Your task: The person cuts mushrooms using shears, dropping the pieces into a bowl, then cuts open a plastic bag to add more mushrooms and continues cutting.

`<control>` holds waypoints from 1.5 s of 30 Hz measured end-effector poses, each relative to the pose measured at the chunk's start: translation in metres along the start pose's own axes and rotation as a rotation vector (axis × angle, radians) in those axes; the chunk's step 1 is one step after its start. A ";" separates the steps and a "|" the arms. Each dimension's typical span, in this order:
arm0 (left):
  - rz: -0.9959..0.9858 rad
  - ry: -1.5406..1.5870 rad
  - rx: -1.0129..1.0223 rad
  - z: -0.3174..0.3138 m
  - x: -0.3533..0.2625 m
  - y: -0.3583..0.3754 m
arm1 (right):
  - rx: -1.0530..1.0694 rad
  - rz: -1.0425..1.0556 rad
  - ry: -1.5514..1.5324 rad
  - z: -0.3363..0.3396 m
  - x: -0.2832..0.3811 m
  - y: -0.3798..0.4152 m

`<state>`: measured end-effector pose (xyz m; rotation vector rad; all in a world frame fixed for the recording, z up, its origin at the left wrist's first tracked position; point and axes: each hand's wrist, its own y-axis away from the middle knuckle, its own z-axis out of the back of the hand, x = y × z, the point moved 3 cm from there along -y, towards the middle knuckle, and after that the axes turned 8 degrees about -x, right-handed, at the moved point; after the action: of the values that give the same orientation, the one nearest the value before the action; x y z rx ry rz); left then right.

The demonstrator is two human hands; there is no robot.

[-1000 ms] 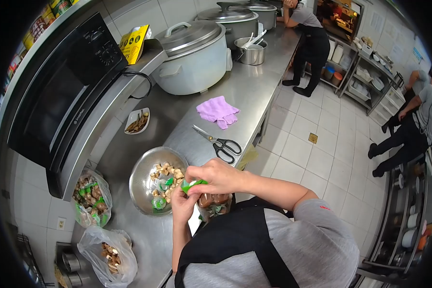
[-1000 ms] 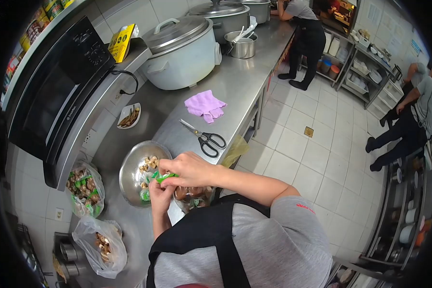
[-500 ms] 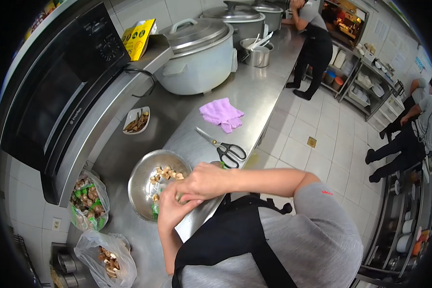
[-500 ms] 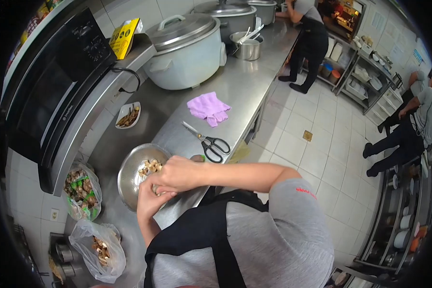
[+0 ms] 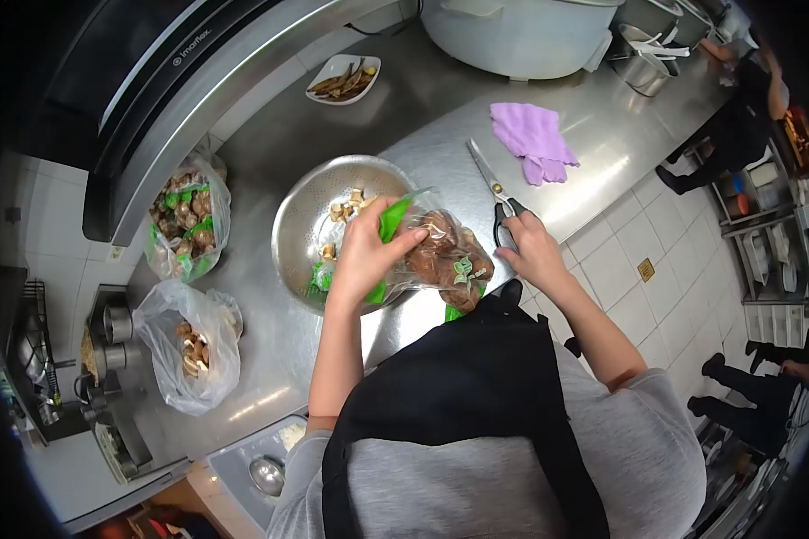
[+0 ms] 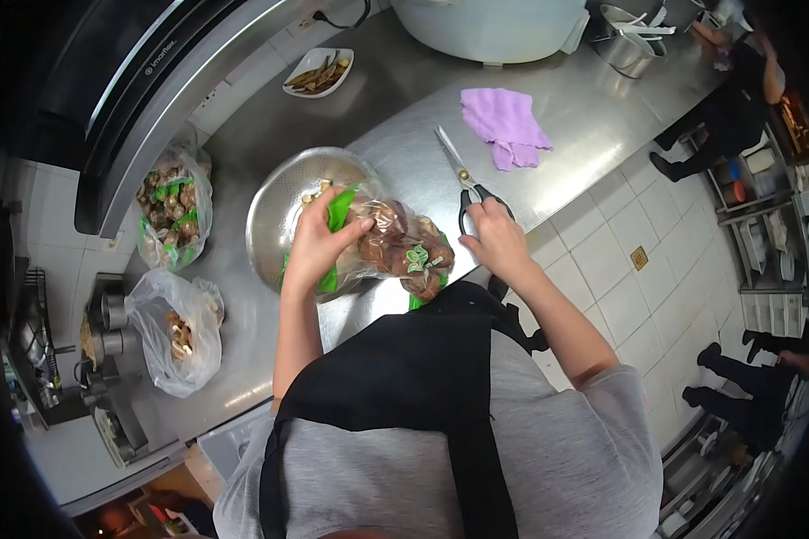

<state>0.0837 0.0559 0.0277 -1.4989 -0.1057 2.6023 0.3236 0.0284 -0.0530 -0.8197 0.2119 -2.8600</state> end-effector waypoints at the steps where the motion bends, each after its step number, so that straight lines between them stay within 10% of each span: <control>1: 0.012 -0.007 0.001 -0.001 0.000 -0.002 | -0.095 0.025 0.064 -0.002 0.003 0.003; 5: 0.098 0.014 0.154 -0.009 -0.013 -0.007 | -0.050 -0.099 0.115 -0.003 0.000 -0.005; 9: -0.305 0.018 0.102 -0.013 -0.046 -0.007 | -0.192 -0.141 0.122 0.005 -0.017 -0.003; 19: -0.077 -0.018 -0.186 -0.026 -0.012 -0.053 | -0.155 -0.103 0.134 0.005 -0.043 0.014; 23: -0.093 0.189 -0.149 -0.037 -0.003 -0.073 | 0.193 -0.842 -1.629 0.014 -0.044 0.055; 32: -0.227 0.343 -0.098 -0.070 -0.050 -0.092 | 0.341 -0.296 -1.632 0.046 0.033 0.079; 45: -0.630 0.106 -0.168 -0.086 -0.134 -0.093 | 0.319 -0.252 -1.908 0.058 0.046 0.057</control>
<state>0.2319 0.1268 0.1108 -1.3598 -0.6791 2.0450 0.3227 -0.0413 0.0091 -2.8380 -0.5624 -1.0201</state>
